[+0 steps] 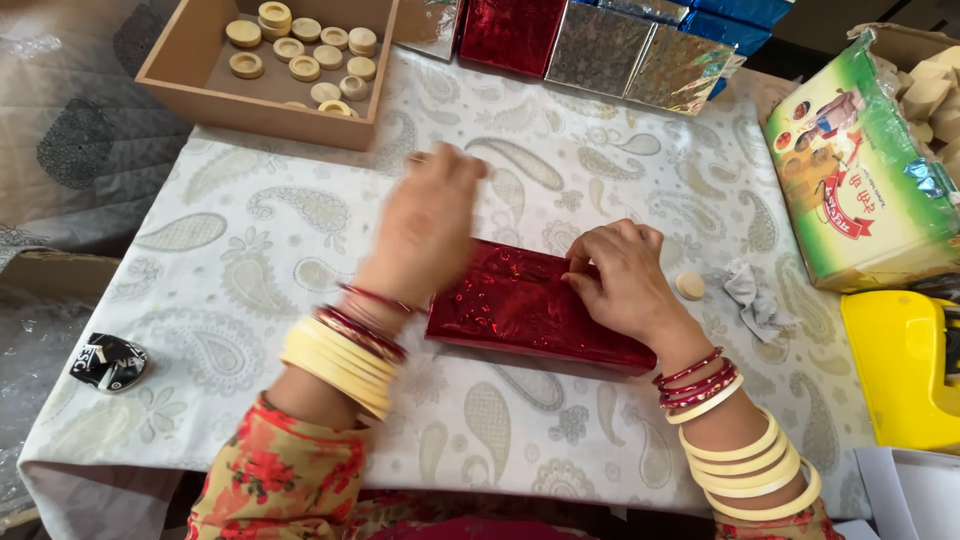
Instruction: Packing small decorative items into boxes and wrapping the boxes in shiny red foil paper.
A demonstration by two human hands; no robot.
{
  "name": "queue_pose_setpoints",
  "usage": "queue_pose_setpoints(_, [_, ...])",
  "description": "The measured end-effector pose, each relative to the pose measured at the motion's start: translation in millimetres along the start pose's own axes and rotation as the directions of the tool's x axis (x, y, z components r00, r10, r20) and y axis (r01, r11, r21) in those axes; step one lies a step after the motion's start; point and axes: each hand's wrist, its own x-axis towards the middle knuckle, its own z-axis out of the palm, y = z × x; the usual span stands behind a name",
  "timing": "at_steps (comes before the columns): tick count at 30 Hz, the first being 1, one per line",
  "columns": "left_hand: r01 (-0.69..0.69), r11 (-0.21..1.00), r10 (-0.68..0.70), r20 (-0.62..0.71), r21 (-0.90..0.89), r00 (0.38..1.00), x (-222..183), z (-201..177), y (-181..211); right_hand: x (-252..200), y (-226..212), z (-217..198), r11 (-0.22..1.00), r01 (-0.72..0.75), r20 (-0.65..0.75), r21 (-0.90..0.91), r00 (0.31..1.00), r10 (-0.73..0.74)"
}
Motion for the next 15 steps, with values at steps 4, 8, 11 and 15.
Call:
queue_pose_setpoints(4, [-0.083, 0.993, 0.104, 0.287, -0.086, 0.952, 0, 9, 67, -3, 3, 0, 0.993, 0.112, -0.067, -0.036, 0.991, -0.114])
queue_pose_setpoints(8, [-0.213, 0.976, 0.216, 0.067, -0.050, 0.974, -11, 45, 49, -5, -2, -1, 0.992, 0.083, -0.078, -0.097, 0.993, -0.091])
queue_pose_setpoints(11, [-0.087, 0.987, 0.111, 0.178, -0.138, 0.978, -6, 48, 38, -5, -2, 0, 0.993, 0.091, -0.109, -0.077, 0.989, -0.099])
queue_pose_setpoints(15, [-0.179, 0.977, 0.191, 0.102, -0.114, 0.976, -11, 55, 35, -10, 2, 6, 0.995, 0.101, -0.154, -0.011, 0.983, -0.101])
